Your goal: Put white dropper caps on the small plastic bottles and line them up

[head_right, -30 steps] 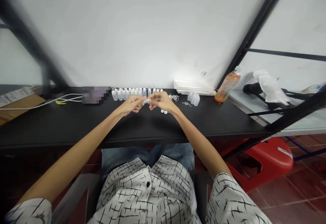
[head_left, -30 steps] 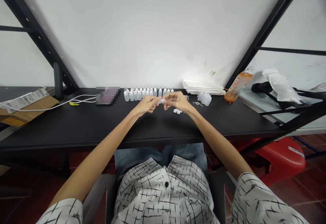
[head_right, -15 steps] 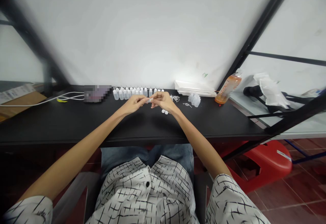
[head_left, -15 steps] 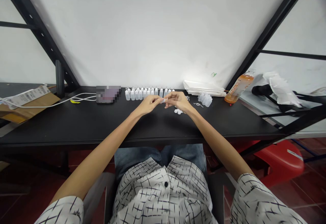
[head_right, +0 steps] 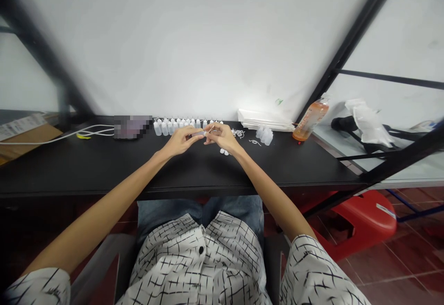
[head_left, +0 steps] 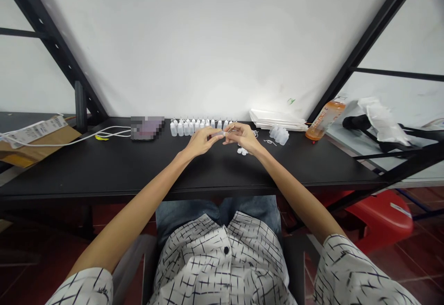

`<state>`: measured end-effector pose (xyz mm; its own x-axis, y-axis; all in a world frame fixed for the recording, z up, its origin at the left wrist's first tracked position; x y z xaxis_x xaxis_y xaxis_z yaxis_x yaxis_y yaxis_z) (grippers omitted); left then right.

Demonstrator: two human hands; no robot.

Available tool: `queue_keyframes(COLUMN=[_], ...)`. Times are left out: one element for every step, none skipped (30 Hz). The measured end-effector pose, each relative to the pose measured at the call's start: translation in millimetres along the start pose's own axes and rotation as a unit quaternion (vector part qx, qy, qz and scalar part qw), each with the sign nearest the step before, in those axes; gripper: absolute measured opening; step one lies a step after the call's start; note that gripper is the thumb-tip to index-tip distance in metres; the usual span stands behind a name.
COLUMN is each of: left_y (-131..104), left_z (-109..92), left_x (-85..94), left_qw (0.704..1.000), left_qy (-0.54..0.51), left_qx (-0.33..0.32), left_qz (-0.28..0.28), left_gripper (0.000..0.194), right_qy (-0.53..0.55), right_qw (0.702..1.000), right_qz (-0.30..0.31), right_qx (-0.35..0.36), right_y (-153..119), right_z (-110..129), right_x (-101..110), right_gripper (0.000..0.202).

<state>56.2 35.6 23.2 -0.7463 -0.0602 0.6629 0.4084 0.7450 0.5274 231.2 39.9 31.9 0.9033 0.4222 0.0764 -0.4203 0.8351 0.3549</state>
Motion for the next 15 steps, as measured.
queue_keyframes(left_y=[-0.2, -0.5, -0.7, -1.0, -1.1, -1.3, -1.3, -1.2, -1.1, -0.8, -0.5, -0.2, 0.1, 0.4, 0.7], left_z=[0.3, 0.6, 1.0, 1.5, 1.9, 2.3, 2.6, 2.9, 3.1, 3.3, 3.3, 3.2, 3.0, 2.7, 2.4], left_x=[0.6, 1.2, 1.5, 1.8, 1.9, 2.0, 2.0, 1.9, 1.9, 2.0, 2.1, 2.2, 2.4, 2.5, 2.6], left_qw=[1.0, 1.0, 1.0, 0.999, 0.999, 0.999, 0.998, 0.998, 0.997, 0.997, 0.996, 0.994, 0.993, 0.991, 0.989], left_qy=[0.009, 0.015, 0.02, 0.023, 0.025, 0.026, 0.028, 0.03, 0.033, 0.036, 0.04, 0.045, 0.05, 0.056, 0.06], left_qx=[-0.006, -0.013, -0.018, -0.025, -0.031, -0.037, -0.043, -0.049, -0.056, -0.064, -0.074, -0.084, -0.096, -0.108, -0.119], left_qz=[-0.005, -0.011, -0.016, -0.019, -0.023, -0.026, -0.029, -0.031, -0.033, -0.036, -0.04, -0.046, -0.053, -0.059, -0.065], left_gripper=[0.038, 0.037, 0.037, 0.036, 0.035, 0.035, 0.034, 0.034, 0.034, 0.033, 0.032, 0.031, 0.03, 0.029, 0.028], right_qy=[0.001, 0.001, 0.001, 0.001, 0.001, 0.002, 0.006, 0.012, 0.019, 0.027, 0.034, 0.041, 0.046, 0.052, 0.057], right_qw=[1.0, 1.0, 1.0, 1.0, 0.999, 0.999, 0.999, 0.999, 0.999, 0.999, 0.998, 0.998, 0.998, 0.998, 0.997], right_qz=[0.0, 0.0, 0.0, 0.0, 0.001, 0.003, 0.005, 0.006, 0.007, 0.007, 0.007, 0.007, 0.006, 0.005, 0.004], right_qx=[-0.004, -0.011, -0.018, -0.026, -0.032, -0.036, -0.038, -0.04, -0.04, -0.041, -0.043, -0.044, -0.044, -0.044, -0.044], right_y=[-0.1, -0.3, -0.5, -0.8, -1.1, -1.3, -1.5, -1.5, -1.4, -1.1, -0.7, -0.2, 0.4, 1.1, 1.7], right_z=[-0.4, -1.0, -1.4, -1.8, -2.0, -2.1, -2.1, -2.1, -2.3, -2.6, -3.2, -3.9, -4.8, -5.8, -6.8], right_x=[-0.2, -0.3, -0.3, -0.3, -0.2, -0.1, 0.1, 0.2, 0.4, 0.6, 0.9, 1.3, 1.7, 2.2, 2.7], right_gripper=[0.043, 0.044, 0.044, 0.045, 0.044, 0.044, 0.044, 0.044, 0.045, 0.045, 0.046, 0.046, 0.046, 0.046, 0.045])
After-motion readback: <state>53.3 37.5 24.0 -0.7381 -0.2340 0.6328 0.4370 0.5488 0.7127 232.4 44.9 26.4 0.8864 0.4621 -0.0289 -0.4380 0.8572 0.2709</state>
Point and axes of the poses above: each hand's wrist, its own y-axis towards the middle knuckle, its own x-axis out of the back of the hand, z = x × y, the point moved 3 cm from there along y, towards the middle knuckle, and after that the axes turned 2 degrees about z, right-handed, at the moved point
